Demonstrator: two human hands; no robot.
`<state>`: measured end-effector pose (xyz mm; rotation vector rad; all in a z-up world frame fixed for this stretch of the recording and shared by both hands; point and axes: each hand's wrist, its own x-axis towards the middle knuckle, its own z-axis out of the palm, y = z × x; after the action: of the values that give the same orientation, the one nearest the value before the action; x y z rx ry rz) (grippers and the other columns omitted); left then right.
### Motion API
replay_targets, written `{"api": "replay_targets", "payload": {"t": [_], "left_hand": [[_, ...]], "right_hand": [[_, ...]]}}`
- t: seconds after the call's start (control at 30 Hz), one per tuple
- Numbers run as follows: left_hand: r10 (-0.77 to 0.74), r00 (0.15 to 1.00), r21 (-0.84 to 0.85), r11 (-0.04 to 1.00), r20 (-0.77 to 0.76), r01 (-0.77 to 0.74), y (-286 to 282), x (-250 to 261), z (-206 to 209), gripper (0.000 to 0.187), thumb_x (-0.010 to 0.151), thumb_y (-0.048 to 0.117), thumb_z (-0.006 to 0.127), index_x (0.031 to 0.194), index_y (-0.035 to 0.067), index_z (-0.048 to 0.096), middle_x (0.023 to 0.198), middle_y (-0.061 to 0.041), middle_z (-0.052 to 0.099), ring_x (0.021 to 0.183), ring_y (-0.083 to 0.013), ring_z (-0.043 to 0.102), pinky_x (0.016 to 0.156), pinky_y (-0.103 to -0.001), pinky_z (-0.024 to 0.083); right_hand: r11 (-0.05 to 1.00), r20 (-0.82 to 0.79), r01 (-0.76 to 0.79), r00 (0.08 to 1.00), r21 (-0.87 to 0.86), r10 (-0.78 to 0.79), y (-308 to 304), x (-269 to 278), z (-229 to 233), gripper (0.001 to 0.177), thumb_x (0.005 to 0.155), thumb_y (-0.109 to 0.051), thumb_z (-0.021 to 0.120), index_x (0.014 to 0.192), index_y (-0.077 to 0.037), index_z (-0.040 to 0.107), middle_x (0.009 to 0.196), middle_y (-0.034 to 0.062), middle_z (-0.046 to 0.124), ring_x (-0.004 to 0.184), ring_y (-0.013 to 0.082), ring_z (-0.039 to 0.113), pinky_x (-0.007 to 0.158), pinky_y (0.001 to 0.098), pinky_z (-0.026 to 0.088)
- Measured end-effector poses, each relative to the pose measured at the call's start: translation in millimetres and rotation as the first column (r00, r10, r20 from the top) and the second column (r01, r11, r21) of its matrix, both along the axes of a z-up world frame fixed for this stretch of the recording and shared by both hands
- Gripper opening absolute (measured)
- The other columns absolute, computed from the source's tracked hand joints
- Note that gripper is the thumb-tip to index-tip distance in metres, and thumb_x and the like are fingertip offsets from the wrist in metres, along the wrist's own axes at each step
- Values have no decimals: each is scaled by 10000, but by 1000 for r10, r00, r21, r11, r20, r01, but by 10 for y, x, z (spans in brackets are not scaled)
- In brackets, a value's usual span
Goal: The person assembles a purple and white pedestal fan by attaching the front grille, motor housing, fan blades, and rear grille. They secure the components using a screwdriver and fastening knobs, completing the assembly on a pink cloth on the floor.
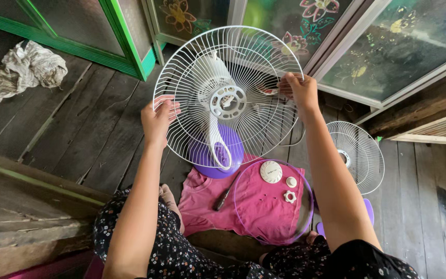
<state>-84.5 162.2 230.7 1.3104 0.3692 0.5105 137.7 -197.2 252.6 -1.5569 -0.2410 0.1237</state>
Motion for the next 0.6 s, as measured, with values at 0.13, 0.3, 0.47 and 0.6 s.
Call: {"api": "replay_targets", "payload": {"t": [0.13, 0.3, 0.47, 0.6], "left_hand": [[11, 1000, 1, 1000, 3, -11, 32, -23, -21, 204, 1015, 97, 583, 1151, 0, 700, 1001, -135, 768, 868, -183, 762, 775, -296, 624], [42, 999, 62, 997, -20, -41, 51, -38, -62, 202, 1017, 95, 577, 1139, -2, 705, 986, -135, 770, 861, -186, 761, 771, -298, 617], [43, 999, 61, 997, -6, -43, 73, -34, -82, 199, 1018, 89, 577, 1141, -5, 702, 992, -137, 768, 868, -191, 762, 780, -303, 617], [68, 997, 32, 997, 22, -69, 98, -3, -82, 200, 1021, 95, 587, 1145, -5, 708, 1004, -132, 766, 880, -184, 764, 796, -307, 635]], "right_hand": [[997, 118, 38, 993, -68, -30, 40, 70, -175, 227, 1027, -160, 677, 1143, 34, 685, 959, 104, 753, 827, 173, 726, 780, 298, 603], [963, 490, 227, 862, -144, -130, 106, -113, -304, 399, 933, -48, 741, 1290, 27, 581, 1099, 131, 679, 1006, 223, 662, 867, 303, 543], [774, 872, 623, 437, -117, -220, 224, -613, -172, 450, 853, 39, 736, 1273, 27, 576, 1135, 210, 592, 1018, 305, 609, 881, 388, 522], [877, 683, 405, 718, -259, -130, 505, -919, -133, 129, 982, -20, 684, 1107, -34, 653, 992, 123, 670, 845, 202, 669, 672, 343, 529]]}}
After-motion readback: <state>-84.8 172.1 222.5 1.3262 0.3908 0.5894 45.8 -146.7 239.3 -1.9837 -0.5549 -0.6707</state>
